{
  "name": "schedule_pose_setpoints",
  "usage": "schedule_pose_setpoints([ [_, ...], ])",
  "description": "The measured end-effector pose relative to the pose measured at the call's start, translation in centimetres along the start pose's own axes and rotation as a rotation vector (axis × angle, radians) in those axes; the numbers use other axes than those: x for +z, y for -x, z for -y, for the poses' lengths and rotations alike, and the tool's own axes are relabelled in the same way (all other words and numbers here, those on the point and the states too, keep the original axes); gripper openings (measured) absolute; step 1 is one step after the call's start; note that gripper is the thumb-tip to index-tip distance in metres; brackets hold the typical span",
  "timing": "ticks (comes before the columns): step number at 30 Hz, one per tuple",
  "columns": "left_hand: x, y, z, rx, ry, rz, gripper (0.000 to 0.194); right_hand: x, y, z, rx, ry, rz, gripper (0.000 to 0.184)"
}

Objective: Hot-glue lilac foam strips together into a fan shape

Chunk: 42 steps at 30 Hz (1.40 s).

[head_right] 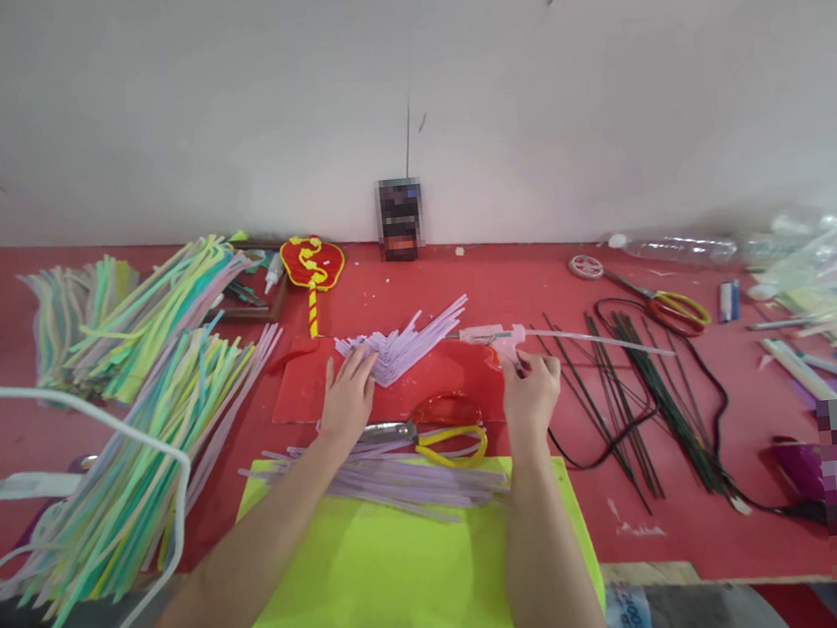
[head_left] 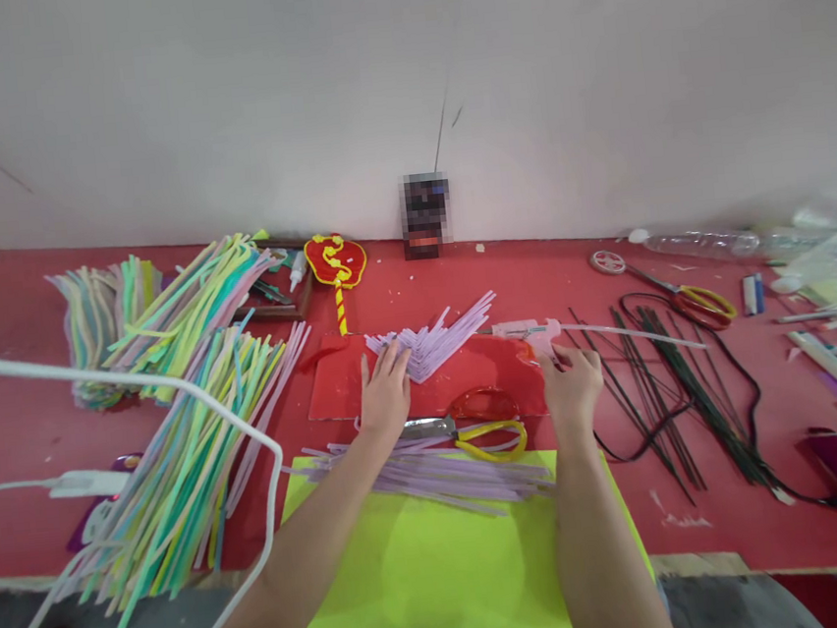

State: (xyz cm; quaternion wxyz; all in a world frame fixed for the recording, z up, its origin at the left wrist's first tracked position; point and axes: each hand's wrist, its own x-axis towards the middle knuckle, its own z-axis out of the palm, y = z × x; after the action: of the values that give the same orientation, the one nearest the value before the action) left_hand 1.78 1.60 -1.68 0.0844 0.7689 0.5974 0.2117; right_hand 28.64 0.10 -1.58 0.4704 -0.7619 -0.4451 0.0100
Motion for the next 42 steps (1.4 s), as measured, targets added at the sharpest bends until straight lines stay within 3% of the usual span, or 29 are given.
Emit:
schedule_pose_setpoints([
  [15,-0.5,0.0,0.2,0.006,-0.004,0.037,0.045,0.2,-0.1,-1.9,0.047,0.145,0.127,0.039],
  [24,-0.6,-0.1,0.5,0.018,-0.017,-0.038,0.045,0.0,0.0,-1.7,0.05,0.196,0.141,0.045],
  [28,-1.4,-0.2,0.3,-0.045,0.058,-0.134,0.041,-0.3,-0.1,-0.7,0.025,0.224,0.035,0.043],
  [31,-1.9,-0.1,0.3,-0.143,0.119,-0.167,0.04,-0.3,0.3,1.1,-0.084,0.14,-0.04,0.036],
  [33,-2.0,-0.1,0.3,-0.177,0.149,-0.177,0.039,0.2,1.2,2.8,-0.194,0.031,0.057,0.031],
  [38,-2.1,0.0,0.1,-0.221,0.303,-0.202,0.037,2.3,5.1,6.8,-0.437,-0.159,0.48,0.027],
  [42,-1.8,-0.1,0.4,-0.21,0.43,-0.271,0.035,3.7,7.3,7.9,-0.554,-0.19,0.664,0.03],
])
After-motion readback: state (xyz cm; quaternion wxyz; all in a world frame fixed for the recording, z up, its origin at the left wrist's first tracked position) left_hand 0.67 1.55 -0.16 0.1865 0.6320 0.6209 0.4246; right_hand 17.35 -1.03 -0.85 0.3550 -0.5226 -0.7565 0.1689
